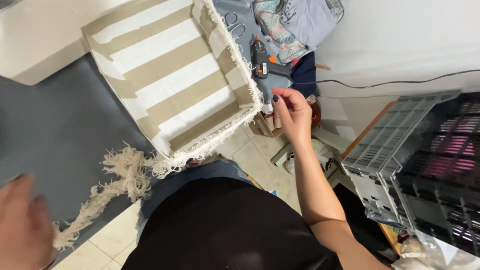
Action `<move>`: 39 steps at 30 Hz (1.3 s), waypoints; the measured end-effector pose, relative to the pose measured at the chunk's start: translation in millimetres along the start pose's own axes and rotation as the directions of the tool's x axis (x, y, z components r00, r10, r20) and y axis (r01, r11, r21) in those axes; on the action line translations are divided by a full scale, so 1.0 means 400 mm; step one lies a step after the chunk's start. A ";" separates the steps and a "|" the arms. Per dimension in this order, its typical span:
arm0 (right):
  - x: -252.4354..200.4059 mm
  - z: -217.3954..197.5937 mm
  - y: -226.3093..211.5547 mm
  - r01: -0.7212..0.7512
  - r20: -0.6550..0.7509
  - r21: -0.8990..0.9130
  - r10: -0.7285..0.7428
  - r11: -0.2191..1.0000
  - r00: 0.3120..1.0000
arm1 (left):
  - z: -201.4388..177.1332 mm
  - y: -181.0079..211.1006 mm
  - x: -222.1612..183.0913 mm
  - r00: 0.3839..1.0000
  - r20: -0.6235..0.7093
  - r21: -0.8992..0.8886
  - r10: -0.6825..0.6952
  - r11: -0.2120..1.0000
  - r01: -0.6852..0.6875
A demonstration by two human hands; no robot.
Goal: Decorate a fabric-covered box by gluing a fringe trim along its edges using a hot glue gun.
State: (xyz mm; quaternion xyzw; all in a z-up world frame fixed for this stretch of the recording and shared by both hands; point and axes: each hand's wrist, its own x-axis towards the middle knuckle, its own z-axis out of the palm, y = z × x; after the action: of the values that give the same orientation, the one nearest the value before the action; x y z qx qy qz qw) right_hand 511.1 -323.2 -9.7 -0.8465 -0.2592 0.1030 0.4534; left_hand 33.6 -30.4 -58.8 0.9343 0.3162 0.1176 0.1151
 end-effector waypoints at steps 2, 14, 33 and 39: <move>0.026 0.009 -0.008 0.042 -0.009 0.003 -0.042 0.999 0.999 | -0.046 0.138 0.143 0.993 -0.001 -0.029 0.122 0.992 -0.122; 0.126 0.054 -0.031 -0.098 0.453 0.047 0.067 0.994 0.889 | 0.178 0.675 0.529 0.879 0.089 -0.453 0.468 0.805 -0.382; 0.355 0.211 0.061 -0.069 0.436 0.651 -0.298 0.756 0.849 | 0.223 0.866 0.750 0.945 0.326 -0.809 -0.034 0.506 0.297; 0.395 0.249 0.166 -0.226 0.571 0.592 -0.204 0.773 0.795 | 0.164 0.874 0.786 0.934 0.355 -0.857 0.034 0.412 0.311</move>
State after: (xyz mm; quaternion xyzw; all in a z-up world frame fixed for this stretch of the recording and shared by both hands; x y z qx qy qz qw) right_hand 626.6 -198.4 -111.2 -0.5658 -0.3345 0.4521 0.6030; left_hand 492.8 -115.5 26.4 0.7012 0.2577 0.1065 0.6562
